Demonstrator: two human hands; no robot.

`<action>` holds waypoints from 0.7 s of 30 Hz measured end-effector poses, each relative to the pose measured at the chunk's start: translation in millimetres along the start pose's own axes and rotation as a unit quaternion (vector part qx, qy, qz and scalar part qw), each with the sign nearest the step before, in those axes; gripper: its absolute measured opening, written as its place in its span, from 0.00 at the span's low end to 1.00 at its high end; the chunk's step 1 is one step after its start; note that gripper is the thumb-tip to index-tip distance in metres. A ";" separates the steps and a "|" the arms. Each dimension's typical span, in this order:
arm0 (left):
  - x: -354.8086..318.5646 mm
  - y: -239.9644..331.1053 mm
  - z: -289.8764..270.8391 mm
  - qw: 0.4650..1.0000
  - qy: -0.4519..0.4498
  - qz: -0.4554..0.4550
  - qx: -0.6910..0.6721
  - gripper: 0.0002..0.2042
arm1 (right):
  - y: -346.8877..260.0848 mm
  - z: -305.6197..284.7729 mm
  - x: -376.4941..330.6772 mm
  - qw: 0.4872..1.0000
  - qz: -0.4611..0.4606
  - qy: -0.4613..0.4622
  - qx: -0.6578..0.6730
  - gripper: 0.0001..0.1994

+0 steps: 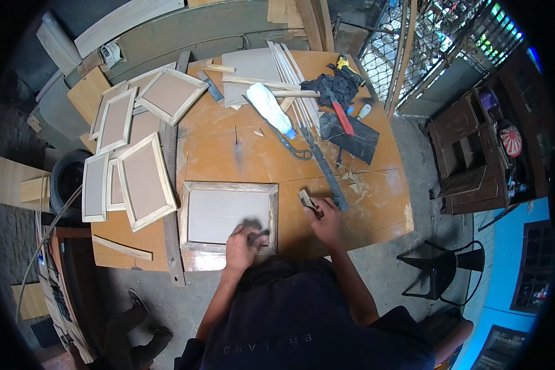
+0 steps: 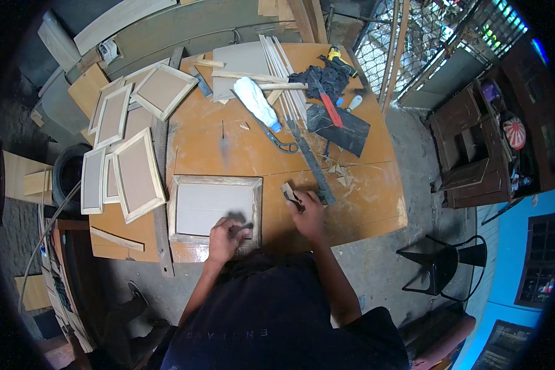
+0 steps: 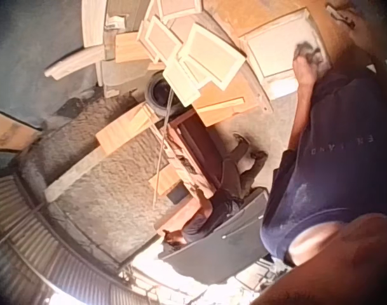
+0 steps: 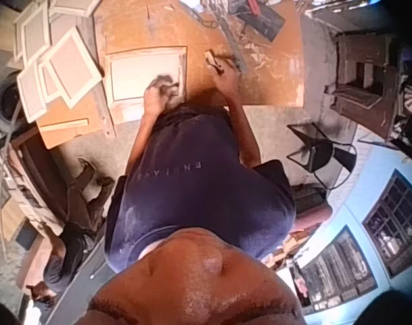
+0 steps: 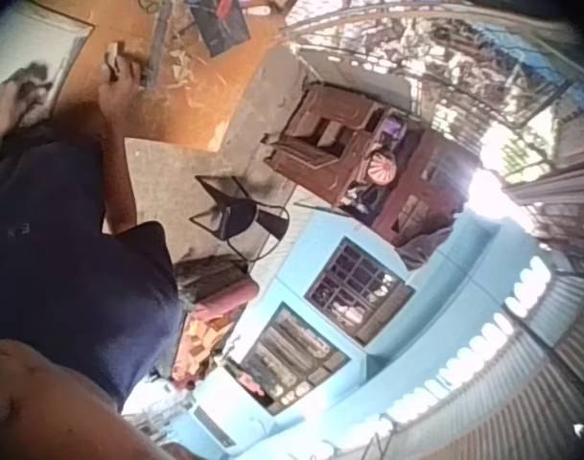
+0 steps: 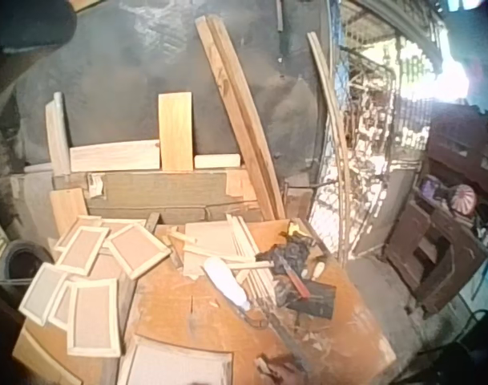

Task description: The recorder is assembling and finishing wooden picture frames, using small wood blocks and adhesive to secure the joints.

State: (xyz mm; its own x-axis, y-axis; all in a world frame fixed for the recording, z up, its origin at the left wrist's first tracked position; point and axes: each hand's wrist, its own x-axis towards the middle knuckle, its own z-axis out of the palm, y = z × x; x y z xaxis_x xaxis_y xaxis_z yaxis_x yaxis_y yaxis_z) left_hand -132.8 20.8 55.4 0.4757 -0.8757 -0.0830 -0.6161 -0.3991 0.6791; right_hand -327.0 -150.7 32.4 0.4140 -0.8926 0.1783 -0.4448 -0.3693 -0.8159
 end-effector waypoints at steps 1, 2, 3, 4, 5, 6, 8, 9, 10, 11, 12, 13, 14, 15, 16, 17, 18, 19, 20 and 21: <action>-0.6 0.7 -2.6 0.998 0.020 -0.006 -0.051 0.11 | -0.8 0.5 -2.3 1.000 -0.002 0.000 0.000 0.17; -0.9 1.1 -4.5 0.994 0.040 -0.012 -0.101 0.09 | -1.5 1.2 -3.9 1.000 -0.004 0.000 0.000 0.17; -1.1 1.8 -6.7 0.993 0.044 0.001 -0.111 0.04 | -4.3 1.8 -4.8 1.000 -0.004 0.000 0.000 0.17; -1.7 3.1 -8.6 0.993 0.043 0.000 -0.111 0.04 | -7.9 1.9 -4.9 1.000 0.012 -0.009 0.010 0.17; -2.7 4.8 -10.9 0.992 0.034 -0.003 -0.118 0.03 | -10.2 1.7 -5.6 0.999 0.028 -0.018 0.020 0.17; -0.3 6.2 -13.1 0.992 0.025 -0.005 -0.126 0.03 | -10.5 1.5 -4.8 0.999 0.028 -0.016 0.020 0.17; -7.8 4.5 -11.1 0.992 0.018 -0.011 -0.126 0.02 | -10.6 -0.2 -6.0 1.000 0.006 -0.024 0.006 0.17; -10.1 2.9 -9.1 0.992 0.011 -0.020 -0.125 0.02 | -11.4 -0.5 -6.1 1.000 0.004 -0.021 0.005 0.17; -10.0 -0.1 -8.0 0.992 0.012 -0.017 -0.126 0.02 | -12.4 -0.9 -7.2 1.000 0.002 -0.021 0.012 0.17; -9.2 -4.3 -7.2 0.992 0.015 -0.001 -0.122 0.02 | -12.7 -0.9 -5.8 1.000 0.001 -0.022 0.019 0.17; -11.1 -5.5 -6.4 0.993 0.015 0.012 -0.118 0.02 | -14.2 -3.2 -5.7 1.000 0.002 -0.021 0.016 0.17; -12.1 -6.3 -4.9 0.990 0.014 -0.017 -0.137 0.02 | -15.3 -5.2 -4.6 1.000 0.007 -0.028 -0.001 0.17; -11.9 -8.2 -4.5 0.990 0.012 -0.018 -0.138 0.02 | -16.6 -7.0 -3.4 0.999 0.012 -0.034 -0.018 0.17; -11.2 -10.6 -6.0 0.991 0.034 -0.003 -0.130 0.02 | -18.6 -8.3 -2.3 0.999 0.015 -0.034 -0.020 0.17; -11.2 -12.6 -7.5 0.991 0.055 0.012 -0.122 0.01 | -21.0 -8.8 -1.2 0.999 0.034 -0.034 -0.008 0.17; -12.9 -13.8 -8.9 0.991 0.058 0.001 -0.124 0.01 | -22.7 -8.4 -1.2 0.998 0.053 -0.034 0.003 0.17; -12.7 -14.4 -10.7 0.991 0.054 0.003 -0.125 0.01 | -23.0 -7.4 -0.9 0.998 0.055 -0.032 0.002 0.17; -13.8 -15.7 -12.7 0.993 0.057 0.000 -0.104 0.02 | -22.9 -5.1 -1.0 0.998 0.057 -0.027 0.005 0.17; -14.5 -16.1 -14.9 0.995 0.060 -0.002 -0.083 0.02 | -21.8 -3.4 -1.0 0.998 0.059 -0.023 0.008 0.17; -15.1 -16.0 -18.0 0.996 0.045 -0.032 -0.069 0.04 | -17.8 0.3 -1.0 0.998 0.062 -0.020 0.008 0.17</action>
State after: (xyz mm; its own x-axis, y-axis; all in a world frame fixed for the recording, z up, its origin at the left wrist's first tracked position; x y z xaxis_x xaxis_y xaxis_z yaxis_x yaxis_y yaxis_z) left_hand -118.8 45.3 58.9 0.5703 -0.8187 -0.0677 -0.4933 -0.4072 0.7686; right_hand -319.2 -143.1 46.6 0.3880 -0.9200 0.0547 -0.4821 -0.2532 -0.8387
